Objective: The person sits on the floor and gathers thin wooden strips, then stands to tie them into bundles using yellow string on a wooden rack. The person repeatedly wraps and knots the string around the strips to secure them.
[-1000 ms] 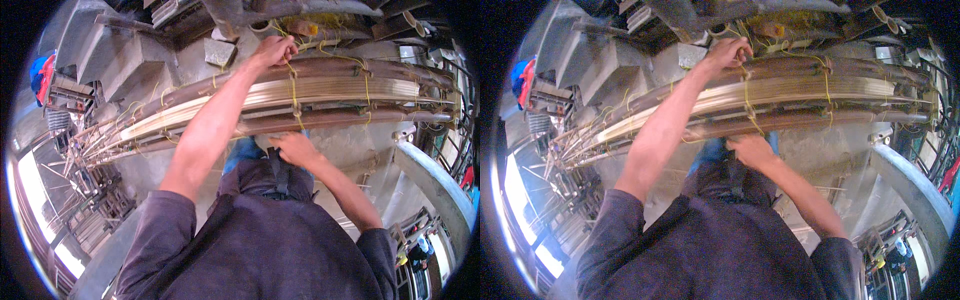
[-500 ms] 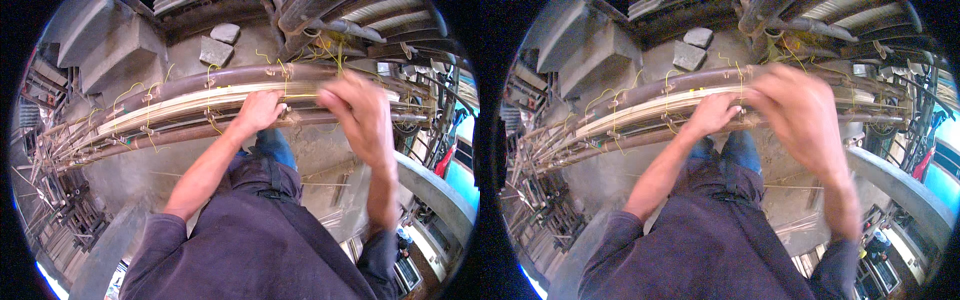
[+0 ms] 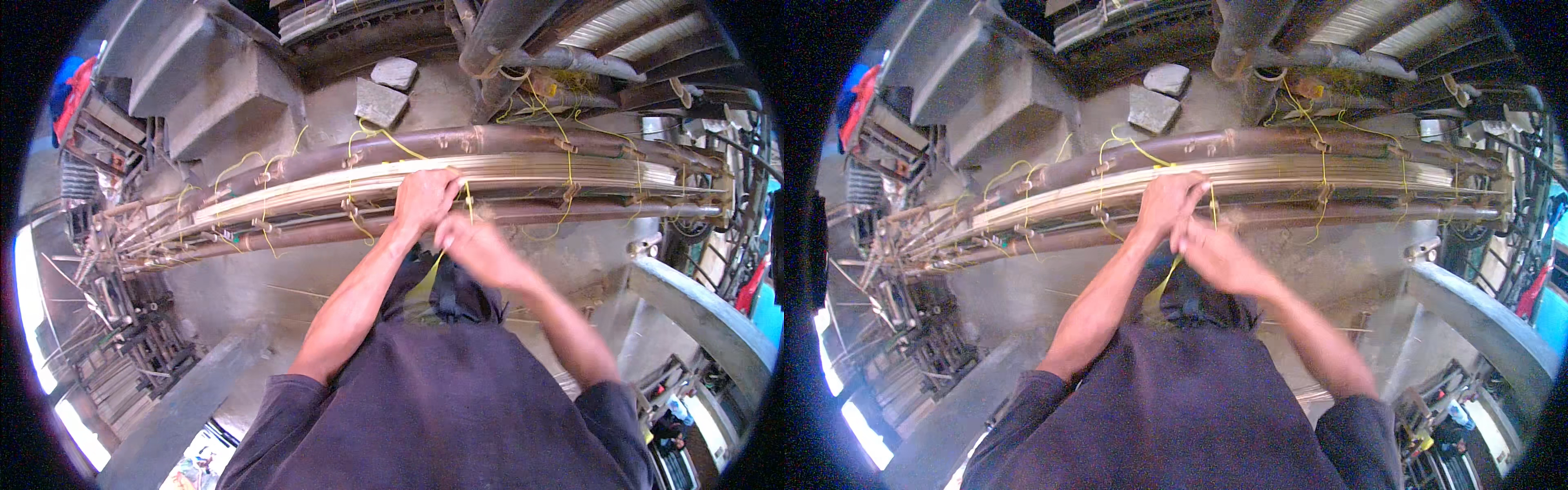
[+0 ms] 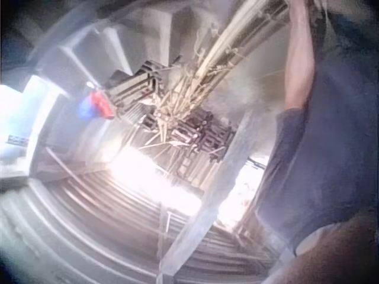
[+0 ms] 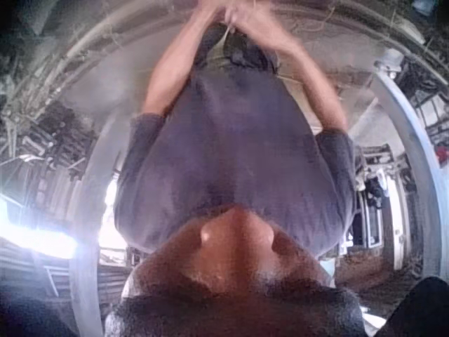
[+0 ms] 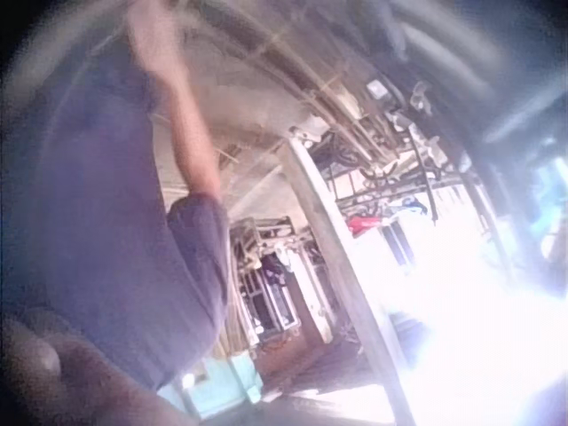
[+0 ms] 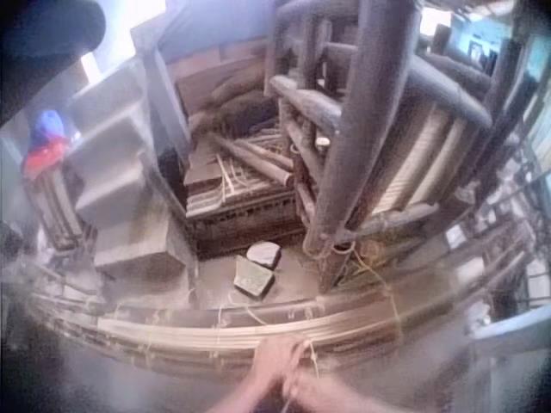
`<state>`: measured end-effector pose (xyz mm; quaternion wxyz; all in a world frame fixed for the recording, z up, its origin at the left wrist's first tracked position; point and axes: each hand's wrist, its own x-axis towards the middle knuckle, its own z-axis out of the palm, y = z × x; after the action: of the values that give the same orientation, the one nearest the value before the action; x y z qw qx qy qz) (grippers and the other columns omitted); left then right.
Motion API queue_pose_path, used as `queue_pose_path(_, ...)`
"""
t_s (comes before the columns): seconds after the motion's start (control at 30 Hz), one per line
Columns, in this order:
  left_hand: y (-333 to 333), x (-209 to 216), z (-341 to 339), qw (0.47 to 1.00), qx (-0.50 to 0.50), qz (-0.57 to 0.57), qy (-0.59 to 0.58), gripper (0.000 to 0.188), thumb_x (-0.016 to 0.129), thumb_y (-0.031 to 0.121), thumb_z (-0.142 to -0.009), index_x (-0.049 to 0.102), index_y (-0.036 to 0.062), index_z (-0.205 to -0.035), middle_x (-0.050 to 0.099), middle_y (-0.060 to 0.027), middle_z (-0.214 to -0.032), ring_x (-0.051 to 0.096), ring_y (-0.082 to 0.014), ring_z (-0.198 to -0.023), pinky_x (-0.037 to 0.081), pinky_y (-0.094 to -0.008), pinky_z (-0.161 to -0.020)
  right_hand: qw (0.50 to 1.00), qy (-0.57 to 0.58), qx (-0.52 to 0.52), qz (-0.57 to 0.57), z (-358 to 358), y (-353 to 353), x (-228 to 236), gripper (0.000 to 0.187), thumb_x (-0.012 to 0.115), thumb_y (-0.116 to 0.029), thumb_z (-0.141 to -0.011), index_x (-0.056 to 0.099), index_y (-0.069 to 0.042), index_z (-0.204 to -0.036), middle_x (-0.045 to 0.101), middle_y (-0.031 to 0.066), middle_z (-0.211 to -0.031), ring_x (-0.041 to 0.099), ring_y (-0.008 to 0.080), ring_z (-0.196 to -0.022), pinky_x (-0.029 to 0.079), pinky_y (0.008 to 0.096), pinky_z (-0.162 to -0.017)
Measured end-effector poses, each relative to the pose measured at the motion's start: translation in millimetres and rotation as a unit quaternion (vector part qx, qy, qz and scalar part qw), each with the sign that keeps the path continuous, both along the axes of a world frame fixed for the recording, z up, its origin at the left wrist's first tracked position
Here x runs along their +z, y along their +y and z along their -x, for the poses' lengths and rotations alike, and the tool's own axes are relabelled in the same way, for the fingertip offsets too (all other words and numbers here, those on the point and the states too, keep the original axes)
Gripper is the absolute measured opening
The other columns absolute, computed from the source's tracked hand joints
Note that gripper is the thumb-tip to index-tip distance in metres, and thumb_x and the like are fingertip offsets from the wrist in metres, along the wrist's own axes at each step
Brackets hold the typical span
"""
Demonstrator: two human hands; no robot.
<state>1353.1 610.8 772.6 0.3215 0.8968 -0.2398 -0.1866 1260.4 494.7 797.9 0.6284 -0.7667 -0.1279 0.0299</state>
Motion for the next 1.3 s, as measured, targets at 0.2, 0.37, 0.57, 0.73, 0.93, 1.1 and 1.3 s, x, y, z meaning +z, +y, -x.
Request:
queue_pose_path(0.2, -49, 37, -63, 0.922, -0.020, 0.294, 0.251, 0.031, 0.051, 0.033, -0.092, 0.060, 0.0044, -0.082, 0.057, 0.0013, -0.073, 0.053, -0.0111, -0.069, 0.045, -0.0303, -0.066, 0.984, 0.103, 0.048, 0.138, 17, 29, -57, 0.013, 0.049, -0.017, -0.086, 0.055, -0.007, -0.092, 0.063, 0.0199, -0.075, 0.062, 0.0389, -0.070, 0.048, 0.0513, -0.062)
queue_pose_path(0.37, -63, -72, -138, 0.863, 0.117, 0.179, 0.457, 0.033, 0.050, 0.037, -0.089, 0.055, 0.0081, -0.073, 0.044, 0.0016, -0.064, 0.040, -0.0111, -0.057, 0.035, -0.0269, -0.052, 0.997, 0.047, -0.010, -0.053, 28, -4, -57, 0.017, 0.049, -0.018, -0.090, 0.058, -0.006, -0.097, 0.065, 0.0097, -0.081, 0.062, 0.0220, -0.069, 0.049, 0.0368, -0.059)
queue_pose_path(0.57, 78, -32, -248, 0.936, 0.295, 0.146, 0.125, 0.050, 0.047, 0.047, -0.089, 0.065, 0.0032, -0.104, 0.064, -0.0085, -0.088, 0.059, -0.0163, -0.066, 0.048, -0.0313, -0.064, 0.750, 0.309, -0.585, -0.026, 190, -195, -73, 0.038, 0.041, -0.040, -0.095, 0.060, -0.007, -0.088, 0.048, -0.0022, -0.063, 0.041, 0.0069, -0.053, 0.034, 0.0230, -0.046)
queue_pose_path(0.73, 185, -35, -229, 0.977, 0.190, 0.090, 0.036, 0.044, 0.051, 0.047, -0.087, 0.064, 0.0068, -0.101, 0.067, -0.0107, -0.095, 0.063, -0.0219, -0.076, 0.048, -0.0346, -0.078, 0.907, 0.293, -0.267, -0.146, 49, 114, 16, 0.058, 0.069, -0.011, -0.079, 0.044, -0.006, -0.131, 0.058, 0.0002, -0.075, 0.054, 0.0080, -0.068, 0.046, 0.0240, -0.064)
queue_pose_path(0.93, 188, 9, -74, 0.990, -0.114, 0.064, 0.046, 0.028, 0.049, 0.025, -0.090, 0.062, 0.0032, -0.102, 0.063, -0.0212, -0.100, 0.059, -0.0379, -0.095, 0.047, -0.0423, -0.085, 0.959, 0.113, -0.151, 0.211, -29, 134, 59, 0.017, 0.055, -0.011, -0.089, 0.066, -0.001, -0.081, 0.066, 0.0098, -0.084, 0.062, 0.0159, -0.075, 0.049, 0.0302, -0.071)
queue_pose_path(1.1, 179, -10, -36, 0.988, -0.008, 0.063, -0.143, 0.018, 0.056, 0.021, -0.082, 0.066, 0.0057, -0.084, 0.066, -0.0126, -0.080, 0.063, -0.0293, -0.077, 0.048, -0.0413, -0.075, 0.934, -0.170, 0.105, 0.297, -174, 175, 143, 0.020, 0.060, -0.019, -0.086, 0.063, -0.001, -0.091, 0.058, 0.0134, -0.082, 0.057, 0.0300, -0.075, 0.046, 0.0366, -0.068)
queue_pose_path(1.3, 168, -6, -24, 0.991, -0.035, 0.062, -0.115, 0.018, 0.057, 0.022, -0.084, 0.069, 0.0083, -0.086, 0.067, -0.0119, -0.081, 0.063, -0.0304, -0.078, 0.047, -0.0411, -0.072, 0.891, 0.131, 0.051, 0.431, -201, 95, -32, 0.037, 0.048, -0.032, -0.091, 0.054, 0.002, -0.104, 0.062, 0.0215, -0.090, 0.060, 0.0392, -0.087, 0.046, 0.0483, -0.078)
